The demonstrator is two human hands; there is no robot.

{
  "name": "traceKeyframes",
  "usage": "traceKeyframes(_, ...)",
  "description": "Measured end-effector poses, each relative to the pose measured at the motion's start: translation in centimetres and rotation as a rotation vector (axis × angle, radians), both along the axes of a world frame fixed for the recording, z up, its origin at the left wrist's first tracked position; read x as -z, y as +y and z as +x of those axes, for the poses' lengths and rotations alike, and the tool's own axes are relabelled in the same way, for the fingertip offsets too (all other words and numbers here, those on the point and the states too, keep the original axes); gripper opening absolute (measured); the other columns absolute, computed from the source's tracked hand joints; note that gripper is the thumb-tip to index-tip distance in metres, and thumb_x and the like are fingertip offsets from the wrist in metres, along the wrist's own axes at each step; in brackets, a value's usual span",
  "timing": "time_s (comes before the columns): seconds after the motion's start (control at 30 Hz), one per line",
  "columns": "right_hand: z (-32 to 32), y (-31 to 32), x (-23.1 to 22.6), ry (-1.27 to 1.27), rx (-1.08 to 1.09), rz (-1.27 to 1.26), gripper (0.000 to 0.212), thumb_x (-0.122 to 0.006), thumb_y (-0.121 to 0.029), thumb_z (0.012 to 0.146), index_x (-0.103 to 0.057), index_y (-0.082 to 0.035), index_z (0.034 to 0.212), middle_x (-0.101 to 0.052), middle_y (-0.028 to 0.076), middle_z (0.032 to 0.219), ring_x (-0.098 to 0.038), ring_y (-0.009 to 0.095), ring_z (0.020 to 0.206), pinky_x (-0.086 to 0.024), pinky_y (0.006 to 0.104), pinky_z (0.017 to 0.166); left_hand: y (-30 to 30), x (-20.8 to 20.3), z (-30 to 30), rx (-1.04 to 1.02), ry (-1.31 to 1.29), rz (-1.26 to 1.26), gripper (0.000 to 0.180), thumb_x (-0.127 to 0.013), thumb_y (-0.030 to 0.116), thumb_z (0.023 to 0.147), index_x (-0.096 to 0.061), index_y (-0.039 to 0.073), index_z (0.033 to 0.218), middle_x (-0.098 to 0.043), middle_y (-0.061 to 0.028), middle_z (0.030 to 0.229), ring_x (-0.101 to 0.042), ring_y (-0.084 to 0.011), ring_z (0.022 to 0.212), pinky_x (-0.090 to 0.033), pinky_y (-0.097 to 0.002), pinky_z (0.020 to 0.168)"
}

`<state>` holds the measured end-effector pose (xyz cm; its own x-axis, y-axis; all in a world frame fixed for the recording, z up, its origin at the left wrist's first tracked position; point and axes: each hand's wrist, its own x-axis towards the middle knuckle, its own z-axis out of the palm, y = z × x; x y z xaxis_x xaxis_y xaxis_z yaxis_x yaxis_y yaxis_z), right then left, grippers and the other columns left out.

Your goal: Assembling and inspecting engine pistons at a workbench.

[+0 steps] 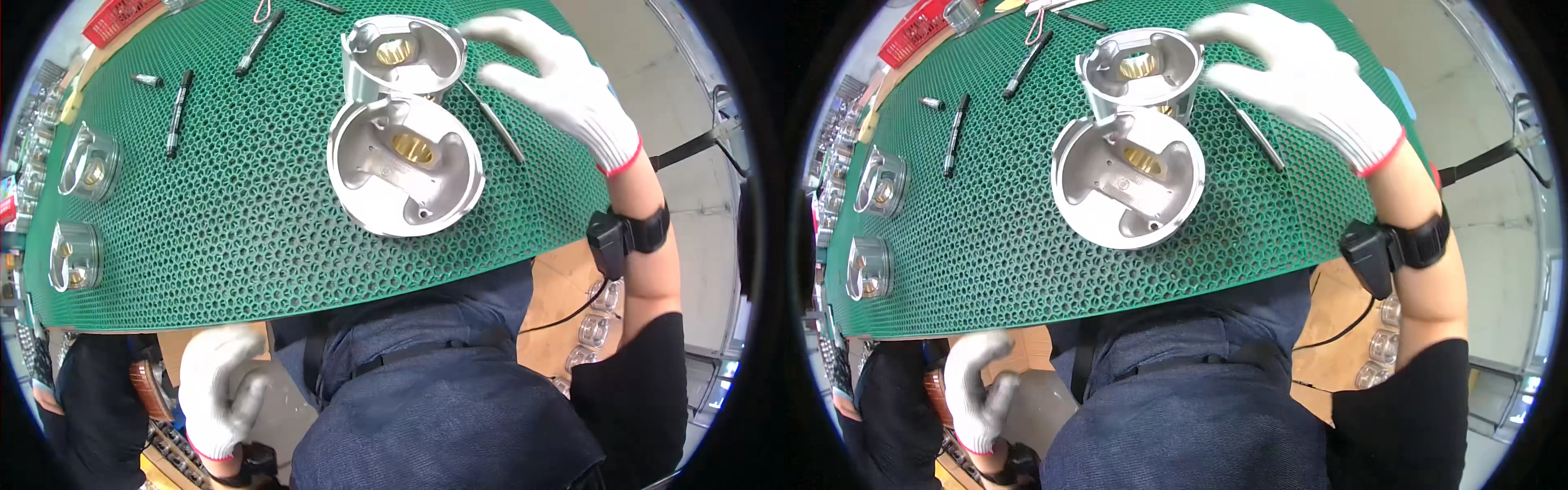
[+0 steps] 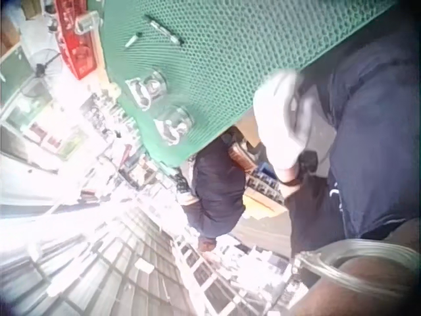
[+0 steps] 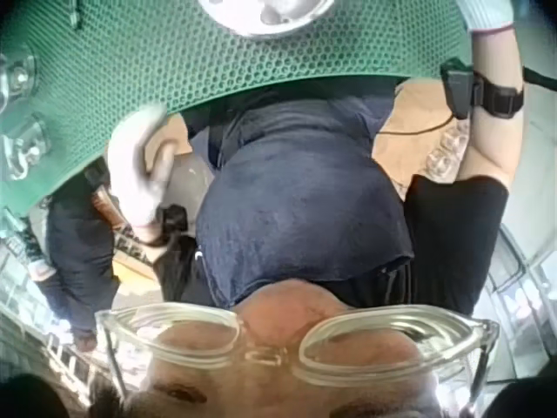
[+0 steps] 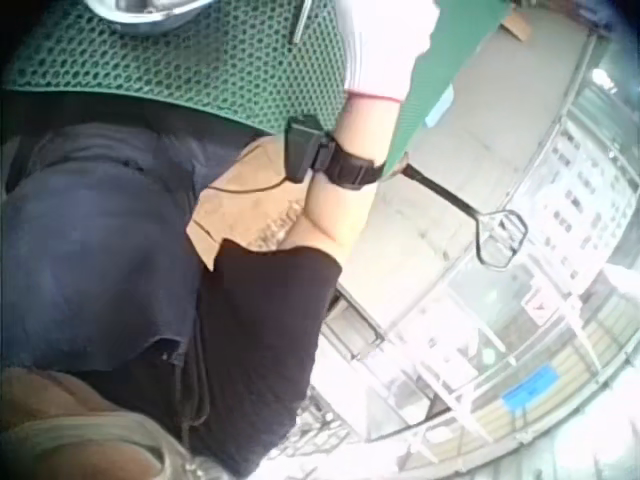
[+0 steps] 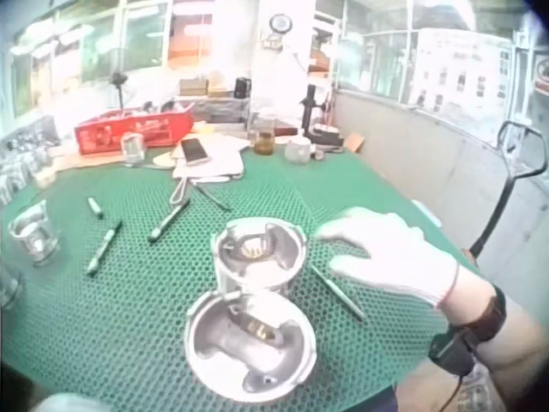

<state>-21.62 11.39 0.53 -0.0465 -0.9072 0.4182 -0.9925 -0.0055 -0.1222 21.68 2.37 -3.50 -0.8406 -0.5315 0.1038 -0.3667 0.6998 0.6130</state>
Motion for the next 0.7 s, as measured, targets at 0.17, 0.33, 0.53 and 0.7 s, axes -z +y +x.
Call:
traceKeyframes(0.17, -3.4, 6.3, 6.3, -0.074, 0.435, 0.315, 0.034, -0.059, -0.031, 0.087, -0.062, -0.019, 0.118, -0.060, 0.013, 0.100, -0.062, 0.033, 0.092, -0.052, 0.0420, 0.080, -2.0, -3.0, -14.8, 0.532, 0.148, -0.402, 0.054, -0.066, -0.003, 0.057, -0.063, 0.002, 0.111, -0.062, -0.0145, 0.114, -0.056, -0.0379, 0.115, -0.040, -0.0524, 0.104)
traceKeyframes(0.33, -2.5, 6.3, 8.6, -0.002, 0.444, 0.247, 0.028, -0.055, -0.026, 0.091, -0.063, -0.020, 0.117, -0.059, 0.012, 0.094, -0.062, 0.032, 0.087, -0.052, 0.0444, 0.074, -2.1, -0.4, -18.8, 0.464, -0.012, -0.669, 0.037, -0.065, 0.003, 0.066, -0.061, 0.006, 0.103, -0.063, -0.0101, 0.105, -0.060, -0.0287, 0.104, -0.046, -0.0421, 0.097)
traceKeyframes(0.53, -1.7, 5.4, 8.7, 0.087, 0.189, 0.178, 0.029, -0.060, -0.027, 0.089, -0.064, -0.022, 0.117, -0.059, 0.009, 0.095, -0.061, 0.030, 0.087, -0.052, 0.0423, 0.073, 0.4, 3.8, -12.0, -0.262, 0.060, -0.335, 0.040, -0.074, 0.007, 0.067, -0.060, 0.005, 0.105, -0.065, -0.0093, 0.102, -0.062, -0.0281, 0.102, -0.049, -0.0391, 0.092)
traceKeyframes(0.7, -0.5, 3.9, 7.3, 0.012, 0.091, 0.235, 0.026, -0.062, -0.029, 0.087, -0.063, -0.016, 0.110, -0.059, 0.011, 0.094, -0.061, 0.032, 0.089, -0.051, 0.0433, 0.077, 2.0, 11.0, -6.1, -0.449, 0.346, 0.328, 0.047, -0.071, 0.029, 0.083, -0.061, 0.011, 0.125, -0.062, -0.0106, 0.125, -0.060, -0.0269, 0.114, -0.049, -0.0371, 0.093)
